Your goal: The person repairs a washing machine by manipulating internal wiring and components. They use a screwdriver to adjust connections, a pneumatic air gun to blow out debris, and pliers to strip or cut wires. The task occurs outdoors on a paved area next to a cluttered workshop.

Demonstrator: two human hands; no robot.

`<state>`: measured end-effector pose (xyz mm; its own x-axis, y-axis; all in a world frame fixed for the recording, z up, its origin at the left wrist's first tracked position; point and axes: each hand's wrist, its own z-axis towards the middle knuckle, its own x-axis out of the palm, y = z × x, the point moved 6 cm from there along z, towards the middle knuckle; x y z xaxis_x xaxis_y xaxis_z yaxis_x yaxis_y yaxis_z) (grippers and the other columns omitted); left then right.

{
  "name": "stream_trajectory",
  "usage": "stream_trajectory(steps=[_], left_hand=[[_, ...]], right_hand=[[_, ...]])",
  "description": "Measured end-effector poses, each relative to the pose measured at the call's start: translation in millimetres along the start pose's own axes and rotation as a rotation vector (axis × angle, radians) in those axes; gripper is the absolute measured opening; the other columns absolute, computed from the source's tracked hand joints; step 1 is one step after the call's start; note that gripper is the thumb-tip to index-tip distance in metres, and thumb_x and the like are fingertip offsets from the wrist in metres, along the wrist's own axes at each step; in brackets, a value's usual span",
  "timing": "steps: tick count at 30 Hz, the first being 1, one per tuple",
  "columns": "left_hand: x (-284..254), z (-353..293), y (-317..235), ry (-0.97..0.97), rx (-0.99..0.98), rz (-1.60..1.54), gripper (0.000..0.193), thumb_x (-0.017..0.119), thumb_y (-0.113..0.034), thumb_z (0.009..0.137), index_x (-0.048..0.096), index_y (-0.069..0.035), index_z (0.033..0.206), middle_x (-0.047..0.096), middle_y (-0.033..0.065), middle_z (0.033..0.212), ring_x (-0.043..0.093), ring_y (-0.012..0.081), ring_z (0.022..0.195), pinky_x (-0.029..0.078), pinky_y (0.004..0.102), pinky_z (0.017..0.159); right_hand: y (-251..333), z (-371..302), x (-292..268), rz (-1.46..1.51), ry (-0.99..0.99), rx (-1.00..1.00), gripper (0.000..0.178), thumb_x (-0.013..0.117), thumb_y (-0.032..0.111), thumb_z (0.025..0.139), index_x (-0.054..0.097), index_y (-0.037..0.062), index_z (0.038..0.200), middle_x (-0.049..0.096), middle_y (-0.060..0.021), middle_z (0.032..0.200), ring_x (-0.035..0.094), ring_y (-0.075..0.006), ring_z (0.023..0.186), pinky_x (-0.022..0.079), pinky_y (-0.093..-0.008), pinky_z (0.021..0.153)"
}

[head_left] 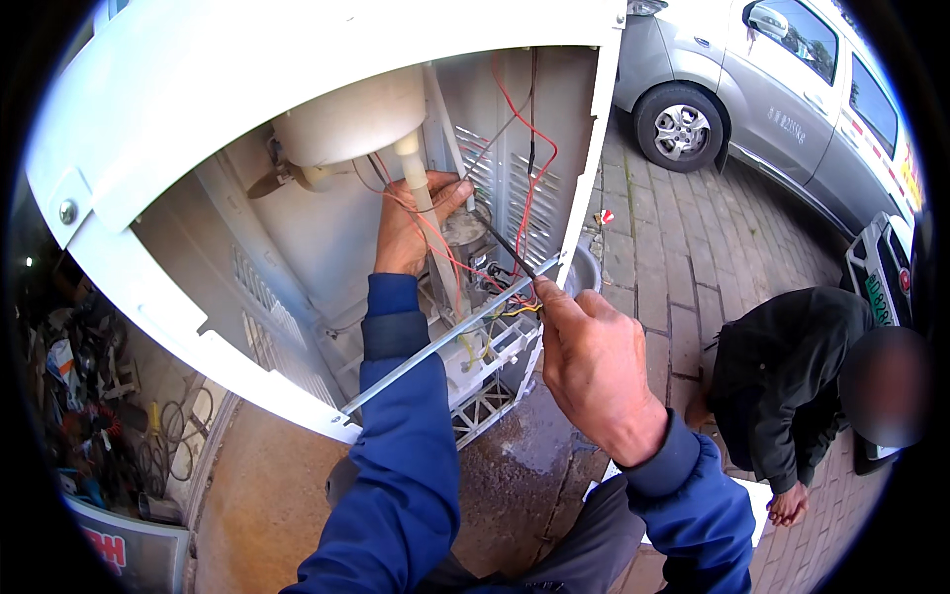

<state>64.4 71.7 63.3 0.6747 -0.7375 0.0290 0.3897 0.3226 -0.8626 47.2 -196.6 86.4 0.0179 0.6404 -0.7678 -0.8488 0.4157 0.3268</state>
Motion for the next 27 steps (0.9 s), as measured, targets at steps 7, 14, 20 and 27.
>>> stream_trajectory(steps=[7, 14, 20, 27], left_hand=[[1, -1, 5, -0.029, 0.006, -0.130, 0.019, 0.083, -0.004, 0.083, 0.073, 0.005, 0.095, 0.074, 0.0079, 0.087, 0.066, 0.0128, 0.078, 0.052, 0.0274, 0.073], [6, -5, 2, -0.078, -0.029, -0.089, 0.021, 0.083, -0.005, 0.082, 0.074, 0.006, 0.098, 0.074, 0.0084, 0.087, 0.067, 0.0132, 0.081, 0.053, 0.0276, 0.076], [1, -4, 2, -0.086, -0.038, -0.065, 0.022, 0.084, -0.007, 0.083, 0.074, 0.006, 0.097, 0.074, 0.0086, 0.087, 0.067, 0.0133, 0.080, 0.053, 0.0273, 0.076], [5, -3, 4, -0.095, 0.023, -0.050, 0.021, 0.084, -0.007, 0.082, 0.074, 0.006, 0.096, 0.073, 0.0087, 0.086, 0.067, 0.0130, 0.079, 0.053, 0.0275, 0.074]], right_hand=[[-3, -5, 2, 0.035, -0.057, 0.016, 0.037, 0.063, 0.008, 0.086, 0.069, 0.0062, 0.123, 0.062, -0.0179, 0.077, 0.064, -0.0394, 0.058, 0.052, -0.0498, 0.055], [-8, 0, -6, 0.043, 0.001, -0.013, 0.037, 0.062, 0.006, 0.083, 0.070, 0.0054, 0.120, 0.063, -0.0180, 0.078, 0.065, -0.0397, 0.061, 0.053, -0.0498, 0.058], [-7, 27, -31, 0.040, 0.124, -0.109, 0.032, 0.061, 0.002, 0.081, 0.071, 0.0026, 0.111, 0.067, -0.0212, 0.078, 0.068, -0.0426, 0.070, 0.055, -0.0508, 0.064], [-19, 27, -17, 0.084, 0.108, -0.056, 0.037, 0.062, 0.003, 0.081, 0.069, 0.0022, 0.117, 0.067, -0.0220, 0.081, 0.068, -0.0422, 0.068, 0.056, -0.0502, 0.063]])
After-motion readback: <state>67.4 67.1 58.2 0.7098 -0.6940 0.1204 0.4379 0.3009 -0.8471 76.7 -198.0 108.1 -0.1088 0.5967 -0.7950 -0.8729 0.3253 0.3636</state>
